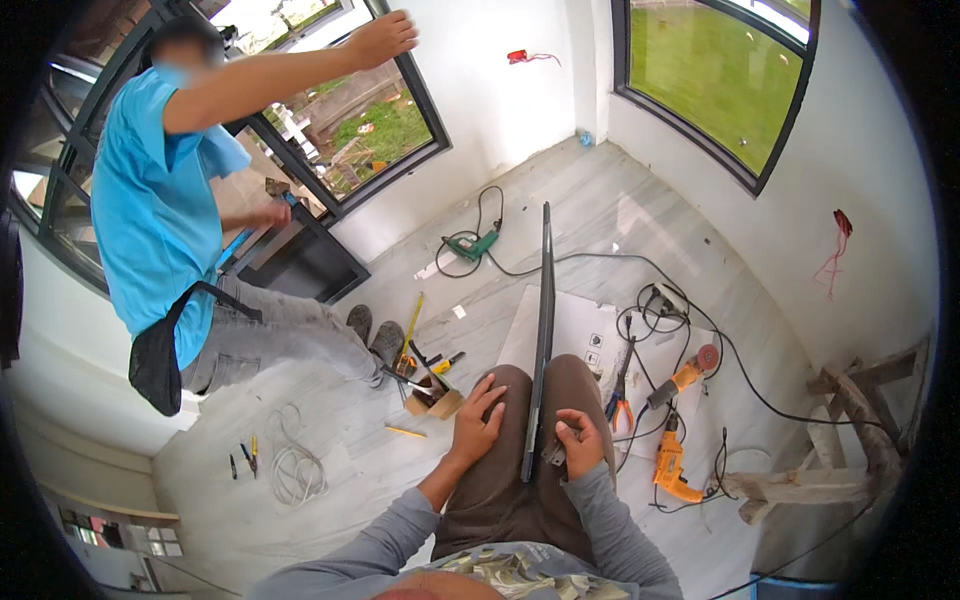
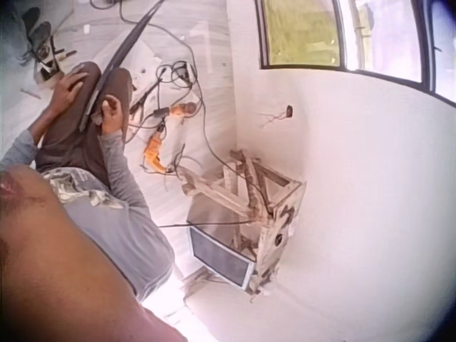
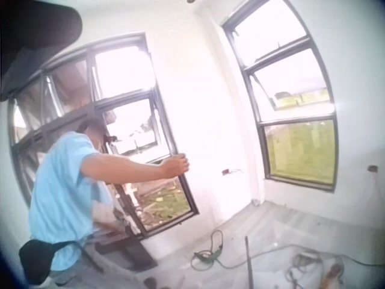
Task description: Drilling holes and using a rivet tool to attach components to a metal window or door frame.
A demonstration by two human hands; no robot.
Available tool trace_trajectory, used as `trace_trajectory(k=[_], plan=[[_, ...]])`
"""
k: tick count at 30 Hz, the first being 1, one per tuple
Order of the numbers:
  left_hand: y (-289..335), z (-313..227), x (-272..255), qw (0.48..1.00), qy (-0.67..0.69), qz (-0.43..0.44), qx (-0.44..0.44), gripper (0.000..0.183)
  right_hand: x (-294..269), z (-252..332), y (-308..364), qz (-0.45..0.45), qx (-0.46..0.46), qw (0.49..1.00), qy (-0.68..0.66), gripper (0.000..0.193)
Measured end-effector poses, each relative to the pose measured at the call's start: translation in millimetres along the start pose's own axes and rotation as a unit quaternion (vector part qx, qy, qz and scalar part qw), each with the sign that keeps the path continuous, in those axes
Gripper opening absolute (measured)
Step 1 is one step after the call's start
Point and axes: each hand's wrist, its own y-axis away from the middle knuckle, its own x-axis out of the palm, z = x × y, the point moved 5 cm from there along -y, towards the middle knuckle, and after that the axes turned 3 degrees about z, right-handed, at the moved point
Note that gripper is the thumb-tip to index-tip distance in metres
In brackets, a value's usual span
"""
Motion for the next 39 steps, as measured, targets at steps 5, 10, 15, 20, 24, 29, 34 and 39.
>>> trace_trajectory(k=[5, 10, 15, 20, 24, 29, 34, 39], plan=[[-20.3, 1.7, -4.4, 1.000, 0.000, 0.022, -0.003, 0.029, -3.1, 4.6, -5.7, 0.018, 0.027, 0.999, -0.038, 0.027], [-24.4, 0.3, -4.5, 1.000, -0.005, 0.027, 0.003, 0.028, -9.4, 11.9, -10.1, -0.004, -0.001, 0.998, -0.059, 0.029], [-26.3, 4.2, 1.5, 1.000, 0.005, 0.021, 0.006, 0.027, -13.6, 15.1, -9.7, -0.009, -0.002, 0.998, -0.058, 0.031], [-25.4, 8.1, 1.2, 1.000, 0.010, 0.021, -0.001, 0.026, -14.2, 16.4, -9.4, -0.002, -0.010, 0.999, -0.041, 0.031], [-25.5, 12.7, 0.6, 1.000, 0.014, 0.018, -0.001, 0.027, -13.6, 15.9, -13.4, -0.020, -0.013, 1.000, -0.009, 0.031], [-29.1, -8.1, 2.7, 1.000, -0.001, -0.009, 0.021, 0.026, 7.9, 49.5, -11.8, -0.040, -0.153, 0.952, 0.262, 0.029], [-0.8, -56.0, -3.9, 0.942, 0.307, 0.028, -0.135, 0.023, 45.2, 77.2, -7.5, -0.044, -0.097, 0.980, 0.170, 0.025], [13.4, -78.8, -24.2, 0.891, 0.371, 0.015, -0.260, 0.017, 86.1, 96.3, -3.4, 0.063, -0.096, 0.982, 0.148, 0.021]])
